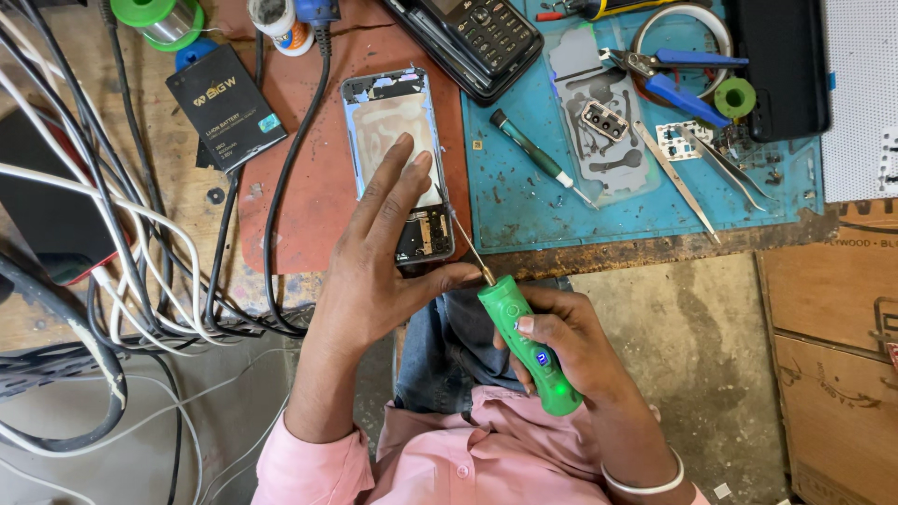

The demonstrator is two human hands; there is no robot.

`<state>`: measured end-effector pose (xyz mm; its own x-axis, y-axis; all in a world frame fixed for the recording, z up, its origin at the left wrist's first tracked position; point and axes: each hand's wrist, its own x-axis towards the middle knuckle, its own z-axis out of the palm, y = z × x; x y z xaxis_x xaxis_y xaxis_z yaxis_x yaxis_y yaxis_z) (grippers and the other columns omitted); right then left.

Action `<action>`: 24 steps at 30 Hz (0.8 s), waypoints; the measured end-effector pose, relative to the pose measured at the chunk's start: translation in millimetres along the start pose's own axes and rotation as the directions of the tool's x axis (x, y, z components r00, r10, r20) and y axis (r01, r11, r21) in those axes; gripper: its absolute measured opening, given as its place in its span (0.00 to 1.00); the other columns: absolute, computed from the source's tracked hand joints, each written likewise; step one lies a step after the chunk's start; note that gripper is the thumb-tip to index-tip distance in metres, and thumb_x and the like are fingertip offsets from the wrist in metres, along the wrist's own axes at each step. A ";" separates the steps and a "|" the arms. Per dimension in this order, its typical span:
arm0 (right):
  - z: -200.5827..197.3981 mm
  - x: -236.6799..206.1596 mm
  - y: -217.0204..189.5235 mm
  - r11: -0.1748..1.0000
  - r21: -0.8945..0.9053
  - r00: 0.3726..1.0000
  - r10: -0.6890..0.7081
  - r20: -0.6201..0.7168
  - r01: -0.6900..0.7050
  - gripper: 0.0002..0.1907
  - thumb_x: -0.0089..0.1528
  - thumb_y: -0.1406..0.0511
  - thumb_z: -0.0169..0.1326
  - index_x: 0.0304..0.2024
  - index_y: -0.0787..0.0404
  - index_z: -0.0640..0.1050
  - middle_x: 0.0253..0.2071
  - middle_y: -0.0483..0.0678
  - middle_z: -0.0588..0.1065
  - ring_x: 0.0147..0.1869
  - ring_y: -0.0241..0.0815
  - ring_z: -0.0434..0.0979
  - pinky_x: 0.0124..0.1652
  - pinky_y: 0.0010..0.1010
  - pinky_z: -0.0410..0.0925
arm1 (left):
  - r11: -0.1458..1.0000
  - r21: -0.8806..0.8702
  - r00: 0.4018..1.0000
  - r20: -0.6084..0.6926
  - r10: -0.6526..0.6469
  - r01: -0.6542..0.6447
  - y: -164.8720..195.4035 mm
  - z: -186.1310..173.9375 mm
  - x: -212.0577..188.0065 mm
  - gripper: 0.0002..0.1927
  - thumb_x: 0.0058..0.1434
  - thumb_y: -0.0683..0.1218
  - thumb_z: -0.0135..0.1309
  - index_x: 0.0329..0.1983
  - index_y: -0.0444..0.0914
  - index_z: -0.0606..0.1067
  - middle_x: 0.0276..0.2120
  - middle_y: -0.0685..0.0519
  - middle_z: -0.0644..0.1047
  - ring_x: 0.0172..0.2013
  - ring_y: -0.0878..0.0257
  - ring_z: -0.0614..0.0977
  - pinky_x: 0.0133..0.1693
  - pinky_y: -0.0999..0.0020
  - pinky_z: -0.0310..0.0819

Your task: The person uses a green electric screwdriver to remove screws from a disassembled mobile phone on a workbench. They then use a small manual screwdriver to adjust internal components and later use a thin wire to probe the phone's screen area.

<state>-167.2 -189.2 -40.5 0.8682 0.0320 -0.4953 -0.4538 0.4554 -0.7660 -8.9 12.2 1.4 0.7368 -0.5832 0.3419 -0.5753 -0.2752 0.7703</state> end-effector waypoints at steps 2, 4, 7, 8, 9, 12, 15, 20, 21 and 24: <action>0.6 -1.8 -3.4 1.000 0.008 1.000 0.014 -0.012 -0.014 0.24 0.60 0.62 0.53 0.52 0.75 0.76 0.30 0.56 0.77 0.18 0.40 0.74 0.17 0.30 0.69 | 1.000 -0.006 1.000 -0.012 0.006 -0.006 -2.0 0.5 -0.4 0.55 0.47 0.53 0.77 0.74 0.39 0.61 0.75 0.39 0.59 0.74 0.41 0.65 0.68 0.54 0.71; 1.1 -4.8 -5.9 1.000 0.006 0.999 0.030 -0.025 -0.030 0.23 0.61 0.62 0.53 0.50 0.75 0.77 0.30 0.56 0.77 0.18 0.40 0.74 0.17 0.30 0.69 | 1.000 -0.008 1.000 -0.012 0.001 -0.002 -2.6 0.7 -1.8 0.55 0.46 0.53 0.77 0.74 0.38 0.61 0.75 0.38 0.59 0.74 0.41 0.66 0.68 0.54 0.71; 0.8 -8.0 -7.9 0.998 -0.016 0.998 0.065 -0.020 -0.066 0.22 0.61 0.62 0.53 0.48 0.76 0.77 0.30 0.56 0.78 0.18 0.40 0.75 0.18 0.29 0.69 | 1.000 0.004 1.000 -0.014 -0.024 0.024 -1.7 1.8 -3.8 0.54 0.47 0.53 0.77 0.74 0.37 0.61 0.74 0.39 0.60 0.73 0.41 0.67 0.68 0.54 0.71; 0.8 -7.9 -7.7 0.996 -0.022 0.996 0.084 -0.012 -0.084 0.21 0.61 0.63 0.54 0.48 0.76 0.77 0.30 0.56 0.78 0.18 0.40 0.75 0.18 0.30 0.69 | 0.999 0.007 0.999 -0.017 -0.033 0.033 -1.2 2.3 -4.1 0.54 0.47 0.52 0.77 0.74 0.37 0.61 0.74 0.39 0.60 0.73 0.41 0.67 0.67 0.54 0.71; 1.0 -7.4 -7.3 0.995 -0.029 0.995 0.099 -0.002 -0.099 0.21 0.61 0.63 0.54 0.48 0.77 0.77 0.30 0.57 0.79 0.18 0.41 0.75 0.18 0.30 0.69 | 0.999 0.011 0.999 -0.022 -0.039 0.039 -1.1 3.0 -3.6 0.53 0.48 0.52 0.77 0.74 0.37 0.61 0.74 0.39 0.60 0.73 0.41 0.67 0.67 0.54 0.71; 3.0 -5.7 -3.8 0.997 -0.006 0.997 0.078 -0.024 -0.078 0.22 0.60 0.64 0.53 0.51 0.73 0.78 0.29 0.55 0.78 0.17 0.40 0.74 0.17 0.29 0.68 | 0.997 -0.068 0.999 -0.024 -0.045 0.044 -0.5 4.4 -1.7 0.51 0.52 0.51 0.75 0.75 0.37 0.60 0.75 0.40 0.60 0.72 0.45 0.71 0.65 0.58 0.72; 6.9 -3.4 1.3 1.000 0.018 1.000 0.022 -0.005 -0.022 0.21 0.61 0.63 0.53 0.51 0.74 0.77 0.31 0.55 0.78 0.19 0.39 0.74 0.19 0.29 0.69 | 0.993 -0.049 0.993 -0.031 -0.112 0.111 2.1 5.4 -1.1 0.50 0.51 0.51 0.75 0.73 0.37 0.62 0.74 0.42 0.62 0.68 0.49 0.75 0.64 0.59 0.77; 12.1 -2.7 8.4 0.998 0.059 1.000 0.012 -0.027 -0.010 0.22 0.61 0.62 0.52 0.51 0.74 0.77 0.31 0.55 0.78 0.18 0.40 0.74 0.18 0.30 0.69 | 0.993 0.002 0.992 -0.039 -0.117 0.118 3.4 5.6 1.4 0.48 0.51 0.52 0.73 0.72 0.38 0.64 0.73 0.42 0.63 0.68 0.47 0.73 0.64 0.57 0.75; 13.3 -2.8 9.8 0.998 0.061 0.999 0.010 -0.034 -0.008 0.22 0.61 0.61 0.52 0.51 0.74 0.77 0.31 0.55 0.78 0.18 0.41 0.74 0.17 0.30 0.68 | 0.988 -0.030 0.988 -0.033 -0.151 0.150 3.7 5.9 1.4 0.47 0.51 0.53 0.72 0.71 0.38 0.64 0.73 0.42 0.63 0.67 0.48 0.74 0.63 0.58 0.76; 14.1 -2.8 11.9 0.997 0.074 0.999 0.012 -0.030 -0.010 0.22 0.61 0.61 0.52 0.49 0.73 0.77 0.31 0.55 0.78 0.17 0.41 0.75 0.17 0.31 0.69 | 0.993 0.077 0.995 -0.047 -0.084 0.087 4.1 5.9 1.2 0.47 0.51 0.53 0.73 0.71 0.37 0.65 0.71 0.42 0.65 0.70 0.43 0.70 0.65 0.54 0.71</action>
<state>-172.3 -171.3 -42.5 0.8562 0.0104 -0.5166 -0.4462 0.5193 -0.7289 -12.5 5.9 1.9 0.7983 -0.5214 0.3015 -0.5347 -0.3833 0.7531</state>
